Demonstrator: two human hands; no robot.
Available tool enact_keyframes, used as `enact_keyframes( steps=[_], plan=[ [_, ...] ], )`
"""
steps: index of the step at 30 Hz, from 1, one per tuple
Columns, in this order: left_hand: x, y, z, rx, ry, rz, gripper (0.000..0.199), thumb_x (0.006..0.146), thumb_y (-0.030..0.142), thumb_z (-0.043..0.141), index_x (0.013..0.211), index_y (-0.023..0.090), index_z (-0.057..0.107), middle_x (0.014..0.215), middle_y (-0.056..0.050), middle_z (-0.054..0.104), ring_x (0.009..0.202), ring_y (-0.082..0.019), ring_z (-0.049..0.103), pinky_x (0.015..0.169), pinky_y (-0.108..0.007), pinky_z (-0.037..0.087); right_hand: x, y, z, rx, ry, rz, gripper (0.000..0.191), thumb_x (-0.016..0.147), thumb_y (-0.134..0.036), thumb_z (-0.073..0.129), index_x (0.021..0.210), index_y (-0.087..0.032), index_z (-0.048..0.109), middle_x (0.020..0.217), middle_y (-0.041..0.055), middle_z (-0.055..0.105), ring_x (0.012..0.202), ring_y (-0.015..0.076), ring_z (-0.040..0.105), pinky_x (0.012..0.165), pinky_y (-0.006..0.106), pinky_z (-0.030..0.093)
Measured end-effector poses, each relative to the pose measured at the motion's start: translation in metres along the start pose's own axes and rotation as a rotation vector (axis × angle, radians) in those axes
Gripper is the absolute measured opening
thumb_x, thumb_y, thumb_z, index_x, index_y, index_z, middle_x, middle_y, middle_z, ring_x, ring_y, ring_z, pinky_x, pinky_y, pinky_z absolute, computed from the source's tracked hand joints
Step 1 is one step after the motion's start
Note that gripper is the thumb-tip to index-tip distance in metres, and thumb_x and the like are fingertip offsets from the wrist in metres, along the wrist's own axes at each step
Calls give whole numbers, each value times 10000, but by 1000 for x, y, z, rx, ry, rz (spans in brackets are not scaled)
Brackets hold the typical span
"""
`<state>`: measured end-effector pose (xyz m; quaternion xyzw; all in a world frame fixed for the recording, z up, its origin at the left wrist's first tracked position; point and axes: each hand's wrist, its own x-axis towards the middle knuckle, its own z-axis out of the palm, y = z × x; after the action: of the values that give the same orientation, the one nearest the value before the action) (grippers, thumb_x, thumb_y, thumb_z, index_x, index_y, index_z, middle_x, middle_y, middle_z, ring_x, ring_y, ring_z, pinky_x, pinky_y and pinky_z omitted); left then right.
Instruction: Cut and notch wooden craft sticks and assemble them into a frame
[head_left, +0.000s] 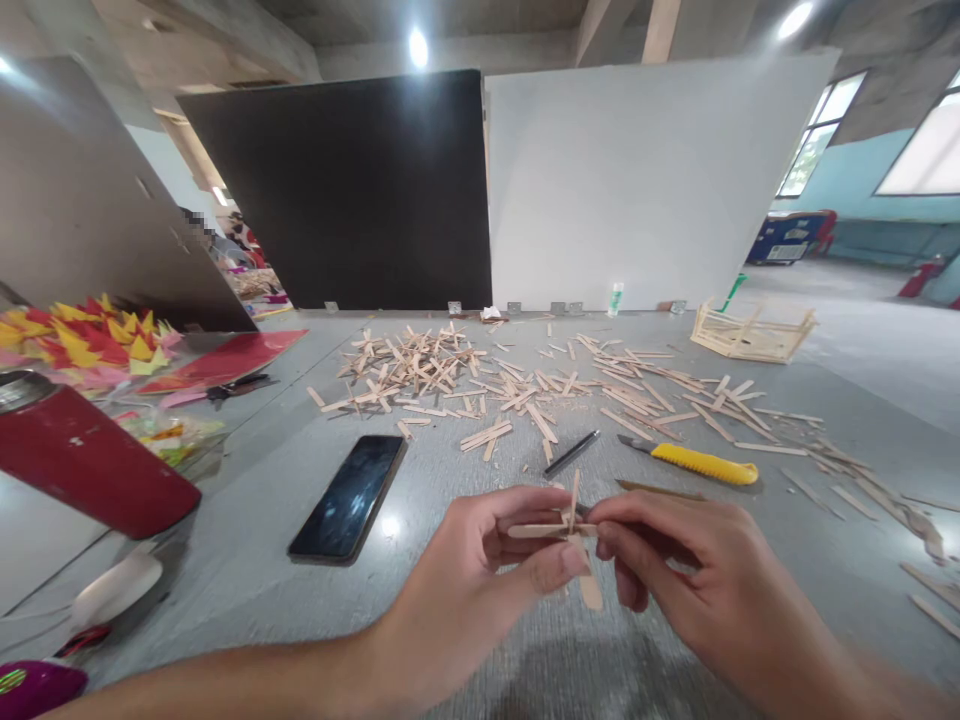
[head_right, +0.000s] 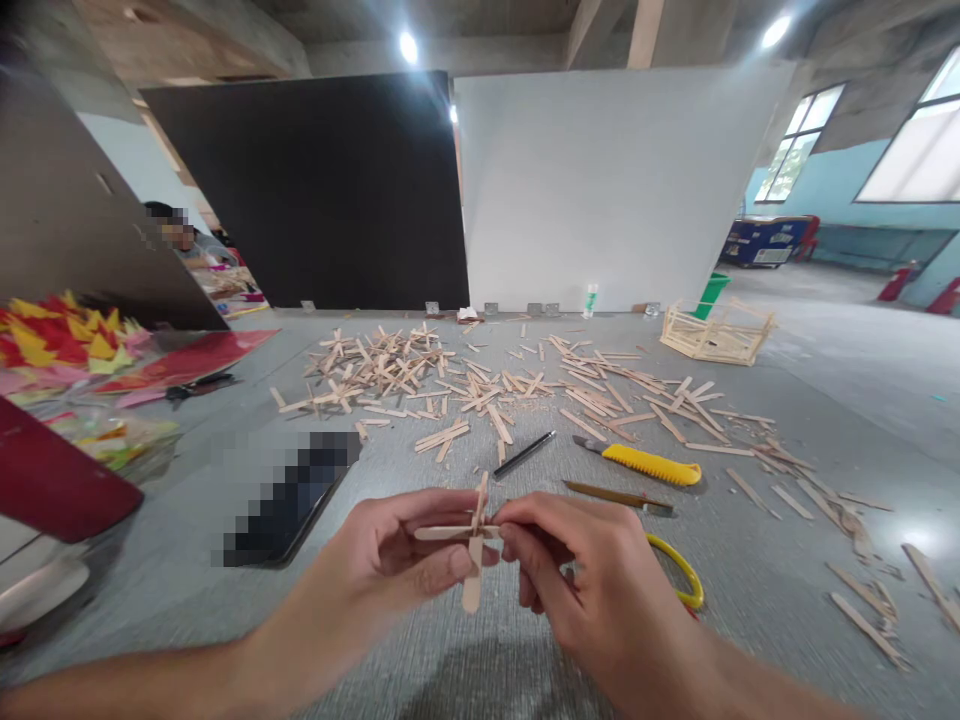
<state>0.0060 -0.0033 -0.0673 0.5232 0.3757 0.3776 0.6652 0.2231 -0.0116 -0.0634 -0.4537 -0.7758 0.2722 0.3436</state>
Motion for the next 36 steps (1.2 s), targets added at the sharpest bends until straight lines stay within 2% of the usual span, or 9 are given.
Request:
enact_keyframes(
  steps=[5,12,15,19,23,27,30,33,36],
  plan=[
    [2,9,-5,60,-33,-1,414,972,390,701,1280,132,599,989,-97,782,926,-209,726,806,-317,548,2,1,0,105,-16,140,211,1042,-365,562,926,-258,702,643,-51,639,509,91,571,498,208,441],
    [3,9,-4,27,-55,-66,588,889,298,799,1357,170,467,928,-56,785,709,-153,700,700,-295,540,4,3,6,343,-71,282,221,1036,-412,566,941,-237,665,765,-26,673,488,82,573,470,205,466],
    [3,6,-3,25,-66,-36,483,894,259,783,1293,172,526,927,-44,782,735,-148,693,726,-293,547,2,0,10,436,-106,299,211,1043,-397,552,959,-224,639,777,-17,680,502,87,581,478,205,488],
    [4,10,-3,132,-96,88,165,906,164,737,1057,169,670,922,-26,771,876,-161,700,840,-285,532,3,-3,12,481,-138,310,225,1045,-404,553,950,-212,621,779,-17,673,505,79,593,473,189,476],
    [3,15,-5,221,-102,150,31,925,146,687,947,168,683,885,-25,743,883,-180,692,867,-307,526,5,-3,11,506,-225,321,240,1065,-433,500,986,-223,586,868,-17,665,512,73,610,466,185,482],
    [5,16,-8,257,-57,138,64,927,206,692,963,153,699,965,-61,740,902,-197,683,868,-328,531,5,3,12,232,-206,270,167,1073,-381,474,1081,-256,585,838,-25,661,569,100,616,497,201,493],
    [9,16,-13,282,-23,80,177,910,232,716,1069,157,704,964,-67,748,899,-205,682,836,-330,535,7,5,9,-31,27,181,157,1040,-374,535,1151,-275,588,776,-24,650,570,127,588,508,233,477],
    [12,18,-19,322,32,70,301,875,235,757,1158,161,687,904,-51,749,864,-200,684,803,-321,535,2,-4,-3,-124,281,26,145,973,-421,658,984,-276,653,710,-19,623,547,141,551,487,256,437],
    [13,21,-22,336,68,106,440,863,212,769,1280,181,634,900,-28,759,831,-178,682,805,-309,536,-19,-13,-16,15,167,-134,307,1033,-465,551,848,-293,726,562,-23,596,431,119,528,451,257,413]
  ],
)
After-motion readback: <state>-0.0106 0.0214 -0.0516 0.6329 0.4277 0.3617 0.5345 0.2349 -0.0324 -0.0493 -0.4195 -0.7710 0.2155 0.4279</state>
